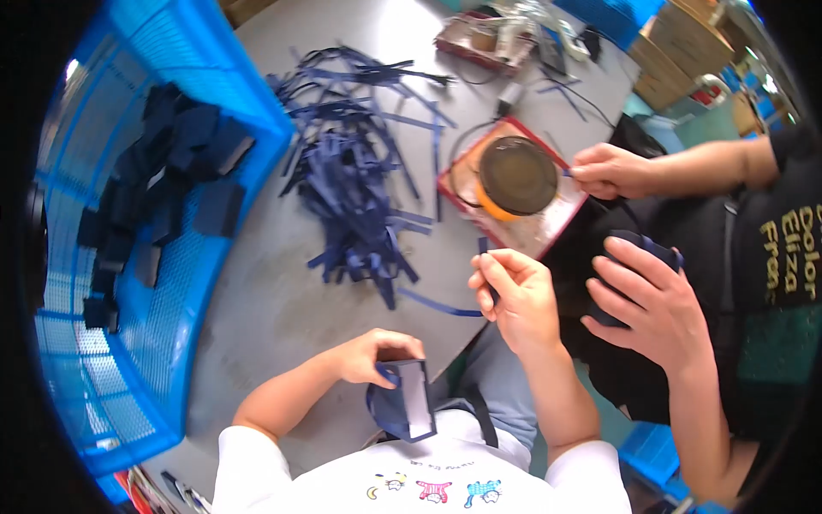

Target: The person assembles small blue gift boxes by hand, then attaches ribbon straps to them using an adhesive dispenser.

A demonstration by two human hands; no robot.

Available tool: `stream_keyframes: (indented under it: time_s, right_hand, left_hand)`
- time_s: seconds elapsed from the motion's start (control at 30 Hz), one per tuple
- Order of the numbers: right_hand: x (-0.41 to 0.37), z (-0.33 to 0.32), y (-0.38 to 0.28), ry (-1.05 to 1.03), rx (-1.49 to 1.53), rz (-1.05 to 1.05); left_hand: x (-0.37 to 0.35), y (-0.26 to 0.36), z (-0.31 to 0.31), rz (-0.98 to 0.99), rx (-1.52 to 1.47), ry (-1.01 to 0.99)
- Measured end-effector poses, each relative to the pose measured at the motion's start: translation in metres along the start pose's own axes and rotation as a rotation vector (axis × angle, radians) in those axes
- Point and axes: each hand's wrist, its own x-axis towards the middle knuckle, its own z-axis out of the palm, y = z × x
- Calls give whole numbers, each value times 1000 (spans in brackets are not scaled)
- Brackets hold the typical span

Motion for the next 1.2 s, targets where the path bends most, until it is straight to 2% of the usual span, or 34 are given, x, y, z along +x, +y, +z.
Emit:
stream_keyframes:
  time_s: [0.4, 0.53, 0.7, 0.83, 0.9, 1.0, 1.2]
  right_hand:
    - [31, -49, 2, 389, -136, -221]
    - [46, -54, 2, 443, -135, -283]
    - [56, -62, -6, 465, -153, -286]
    - [61, -65, -13, 423, -150, -237]
    - [62, -65, -14, 412, -175, -226]
    - [64, -66, -15, 434, -206, -207]
    - [63, -70, -10, 425, -209, -209]
  left_hand:
    - [4, -7, -6, 45, -140, 43]
    - [3, -5, -11, -7, -163, -48]
    - [4, -6, -8, 46, -151, 10]
    - [4, -4, -8, 23, -146, 10]
    - [3, -2, -11, -14, -168, -62]
    - [4, -5, -7, 7, -154, 14]
    - [4, 0, -7, -8, -130, 8]
